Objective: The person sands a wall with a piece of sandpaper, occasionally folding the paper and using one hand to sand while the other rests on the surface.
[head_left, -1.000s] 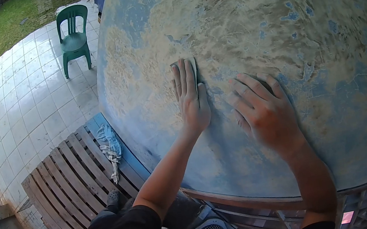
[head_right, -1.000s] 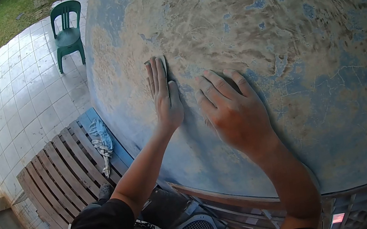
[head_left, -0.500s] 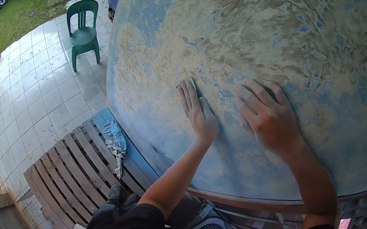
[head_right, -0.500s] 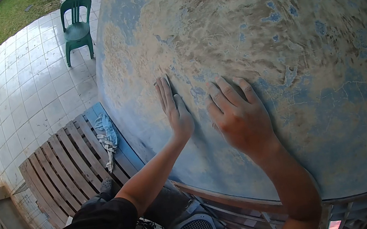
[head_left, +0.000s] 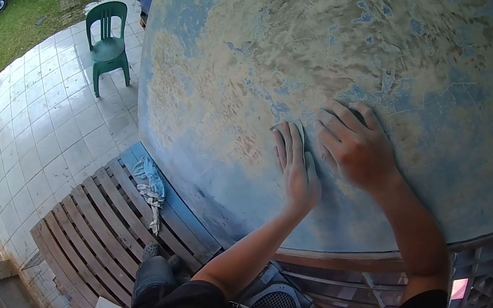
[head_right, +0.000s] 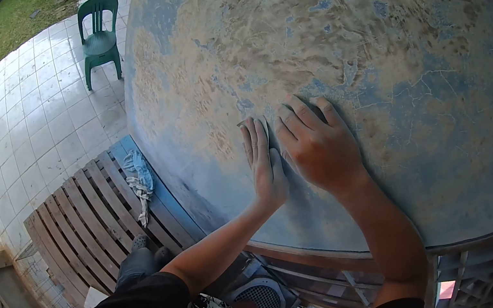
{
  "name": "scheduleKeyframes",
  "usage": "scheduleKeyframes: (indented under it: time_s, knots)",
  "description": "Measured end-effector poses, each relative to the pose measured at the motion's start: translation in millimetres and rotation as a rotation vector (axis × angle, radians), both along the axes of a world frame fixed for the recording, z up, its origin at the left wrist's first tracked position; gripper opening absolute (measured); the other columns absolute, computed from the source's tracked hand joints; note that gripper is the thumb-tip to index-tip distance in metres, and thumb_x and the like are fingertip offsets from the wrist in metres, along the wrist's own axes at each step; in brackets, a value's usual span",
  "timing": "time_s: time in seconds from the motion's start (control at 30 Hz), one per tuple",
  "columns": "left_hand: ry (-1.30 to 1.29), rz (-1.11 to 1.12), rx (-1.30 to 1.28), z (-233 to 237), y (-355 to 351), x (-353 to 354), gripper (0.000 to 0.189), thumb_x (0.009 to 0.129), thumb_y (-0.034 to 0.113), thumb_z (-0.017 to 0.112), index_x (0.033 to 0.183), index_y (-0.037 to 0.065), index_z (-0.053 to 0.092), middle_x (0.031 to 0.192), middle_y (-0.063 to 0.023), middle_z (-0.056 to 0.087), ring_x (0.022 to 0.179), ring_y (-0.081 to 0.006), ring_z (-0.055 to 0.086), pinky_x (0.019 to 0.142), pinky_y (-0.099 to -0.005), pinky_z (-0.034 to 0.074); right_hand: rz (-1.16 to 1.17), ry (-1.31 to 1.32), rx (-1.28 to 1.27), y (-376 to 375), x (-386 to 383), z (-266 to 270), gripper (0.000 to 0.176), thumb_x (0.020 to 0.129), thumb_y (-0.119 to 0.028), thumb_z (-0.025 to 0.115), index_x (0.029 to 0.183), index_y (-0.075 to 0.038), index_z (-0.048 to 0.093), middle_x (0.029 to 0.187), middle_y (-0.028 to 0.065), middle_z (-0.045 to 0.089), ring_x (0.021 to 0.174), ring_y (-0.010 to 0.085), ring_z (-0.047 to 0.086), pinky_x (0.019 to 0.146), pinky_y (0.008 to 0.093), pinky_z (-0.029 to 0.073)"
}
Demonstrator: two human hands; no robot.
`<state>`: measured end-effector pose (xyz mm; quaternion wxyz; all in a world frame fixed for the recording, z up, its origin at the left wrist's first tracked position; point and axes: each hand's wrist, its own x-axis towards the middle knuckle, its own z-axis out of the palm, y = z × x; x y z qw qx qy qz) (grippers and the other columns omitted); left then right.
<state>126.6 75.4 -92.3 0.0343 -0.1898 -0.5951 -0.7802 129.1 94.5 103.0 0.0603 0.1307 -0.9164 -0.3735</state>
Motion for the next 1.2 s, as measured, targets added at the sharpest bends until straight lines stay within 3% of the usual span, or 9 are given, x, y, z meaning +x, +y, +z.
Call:
scheduleKeyframes:
  time_s: [0.27,0.47,0.63,0.73,0.8,0.93,1.0,1.13,1.2]
  knots:
    - [-0.315,0.148,-0.017,-58.7,12.2,-21.9,0.06,0.111,0.004,0.039,0.17,-0.001,0.03,0.178,-0.0236,0.024,0.167,-0.0432,0.014,0.133,-0.0499,0.014,-0.052,0.042,-0.066,1.1,15.2,-24.5,0.02,0.09,-0.022,0.079,0.107,-0.012,0.078,0.134,0.0037,0.074,0.138,0.0238,0.06,0.115,0.0511,0.041]
    - [-0.104,-0.002,-0.024,-89.3,1.3,0.7,0.065,0.106,0.0,0.04,0.17,-0.002,0.03,0.178,-0.0238,0.025,0.167,-0.0444,0.012,0.134,-0.0503,0.013,-0.038,-0.106,0.006,3.7,2.0,-54.1,0.029,0.09,-0.025,0.074,0.115,-0.011,0.077,0.129,0.0048,0.075,0.134,0.0225,0.061,0.115,0.0477,0.04]
    - [-0.67,0.111,0.074,-157.9,22.9,-39.7,0.065,0.109,0.001,0.038,0.171,-0.004,0.022,0.179,-0.0235,0.021,0.167,-0.0432,0.009,0.134,-0.0493,0.009,-0.027,-0.085,0.021,1.7,-3.8,-61.6,0.029,0.088,-0.026,0.076,0.114,-0.011,0.077,0.128,0.0041,0.075,0.132,0.0214,0.062,0.112,0.0474,0.04]
    - [-0.569,0.143,0.033,-130.5,18.2,-13.6,0.066,0.11,0.002,0.042,0.172,-0.003,0.019,0.18,-0.0234,0.02,0.167,-0.0455,0.009,0.134,-0.0506,0.008,-0.006,-0.114,0.04,4.5,-5.9,-72.6,0.029,0.088,-0.027,0.076,0.112,-0.012,0.078,0.129,0.0029,0.075,0.133,0.0203,0.06,0.11,0.0468,0.04]
    - [-0.254,0.004,-0.024,-120.3,5.5,15.2,0.064,0.113,0.007,0.042,0.172,-0.004,0.019,0.179,-0.0238,0.02,0.167,-0.045,0.009,0.134,-0.05,0.009,-0.03,-0.134,0.015,3.5,-4.8,-78.7,0.029,0.088,-0.027,0.076,0.112,-0.012,0.078,0.129,0.0026,0.074,0.132,0.02,0.06,0.11,0.0463,0.04]
    - [-0.335,-0.013,-0.009,-174.7,11.4,5.8,0.062,0.115,0.011,0.041,0.171,-0.003,0.021,0.179,-0.0245,0.019,0.167,-0.0441,0.01,0.134,-0.049,0.01,-0.018,-0.172,0.063,7.7,-5.4,-93.1,0.029,0.088,-0.027,0.076,0.113,-0.012,0.078,0.13,0.0024,0.073,0.131,0.0201,0.06,0.11,0.0467,0.04]
    - [-0.746,0.109,0.036,-222.3,27.7,-9.1,0.061,0.114,0.008,0.04,0.171,-0.003,0.022,0.18,-0.0248,0.019,0.167,-0.0432,0.01,0.134,-0.0481,0.011,0.034,-0.183,0.05,11.9,-4.0,-95.3,0.029,0.088,-0.027,0.076,0.113,-0.012,0.078,0.129,0.0024,0.074,0.128,0.0206,0.061,0.109,0.0469,0.04]
    - [-0.71,0.108,-0.03,-197.5,20.6,-8.8,0.062,0.113,0.004,0.041,0.172,-0.002,0.022,0.18,-0.0247,0.019,0.167,-0.0429,0.011,0.134,-0.0468,0.012,-0.014,-0.161,0.037,3.9,-4.5,-97.0,0.028,0.088,-0.027,0.077,0.112,-0.012,0.079,0.125,0.0023,0.074,0.127,0.0209,0.061,0.108,0.047,0.04]
    - [-0.335,0.027,-0.009,-150.7,7.7,8.5,0.061,0.113,0.003,0.041,0.171,-0.003,0.023,0.179,-0.0244,0.021,0.167,-0.042,0.012,0.134,-0.0448,0.013,-0.011,-0.147,0.023,3.3,-5.5,-95.8,0.027,0.088,-0.025,0.076,0.111,-0.012,0.079,0.123,0.0022,0.075,0.126,0.0209,0.061,0.107,0.0468,0.041]
